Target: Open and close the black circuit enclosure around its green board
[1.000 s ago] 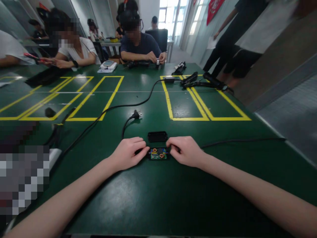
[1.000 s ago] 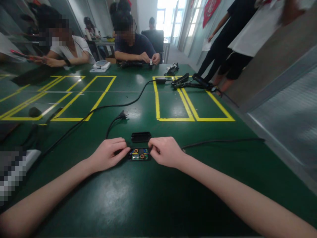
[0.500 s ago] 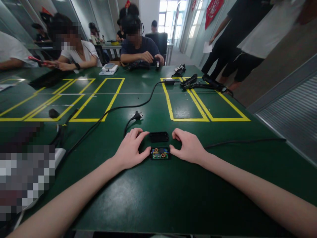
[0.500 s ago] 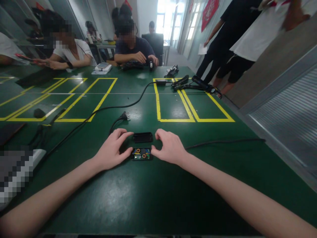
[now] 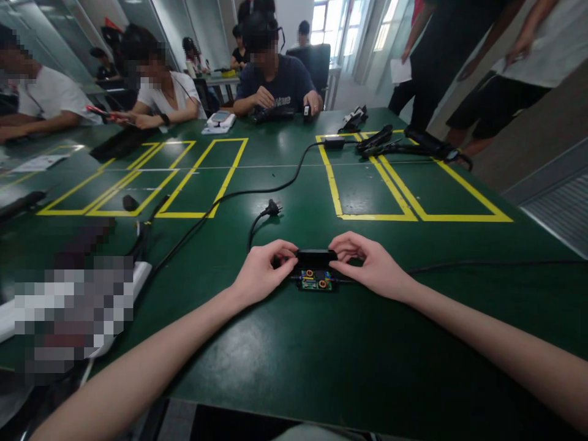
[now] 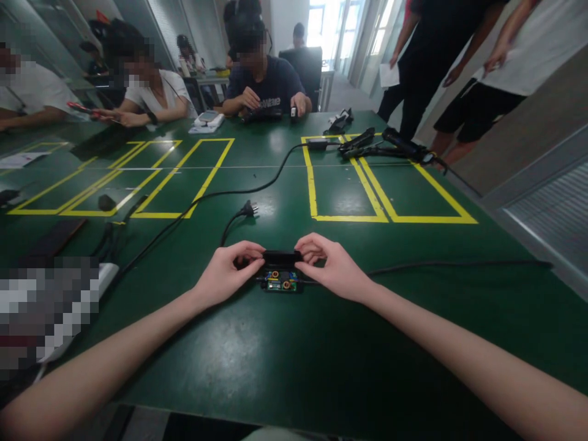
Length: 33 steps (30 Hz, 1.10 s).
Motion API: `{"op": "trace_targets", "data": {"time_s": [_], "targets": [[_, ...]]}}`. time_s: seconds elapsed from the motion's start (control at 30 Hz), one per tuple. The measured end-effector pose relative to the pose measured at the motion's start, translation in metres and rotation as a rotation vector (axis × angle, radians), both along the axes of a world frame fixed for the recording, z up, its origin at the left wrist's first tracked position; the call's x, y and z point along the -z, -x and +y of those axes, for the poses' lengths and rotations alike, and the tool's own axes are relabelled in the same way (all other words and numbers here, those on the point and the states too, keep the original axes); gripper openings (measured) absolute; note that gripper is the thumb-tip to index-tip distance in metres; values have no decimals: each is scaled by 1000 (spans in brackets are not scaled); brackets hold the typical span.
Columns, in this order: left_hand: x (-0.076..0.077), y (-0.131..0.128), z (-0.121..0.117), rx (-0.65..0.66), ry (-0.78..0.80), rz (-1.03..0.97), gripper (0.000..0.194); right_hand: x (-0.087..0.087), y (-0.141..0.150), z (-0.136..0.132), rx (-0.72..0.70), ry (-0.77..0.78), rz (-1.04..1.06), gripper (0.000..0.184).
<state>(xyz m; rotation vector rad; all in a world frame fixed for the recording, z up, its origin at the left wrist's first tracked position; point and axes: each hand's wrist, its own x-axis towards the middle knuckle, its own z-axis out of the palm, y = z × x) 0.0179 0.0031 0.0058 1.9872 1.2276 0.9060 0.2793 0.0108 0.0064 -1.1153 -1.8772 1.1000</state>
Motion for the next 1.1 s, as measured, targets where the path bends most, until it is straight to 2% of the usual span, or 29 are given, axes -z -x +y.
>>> {"op": "trace_targets", "data": {"time_s": [0.17, 0.67, 0.83, 1.1], "targets": [[0, 3, 0, -1, 52, -111, 18, -2, 0, -1, 7, 73, 56, 33], [-6, 5, 1, 79, 0, -3, 24, -2, -2, -2, -42, 45, 72, 33], [-8, 7, 1, 97, 21, -44, 31, -3, -6, -2, -99, 15, 105, 29], [-10, 7, 1, 95, 64, -69, 33, 0, -9, -2, -128, 35, 187, 32]]}}
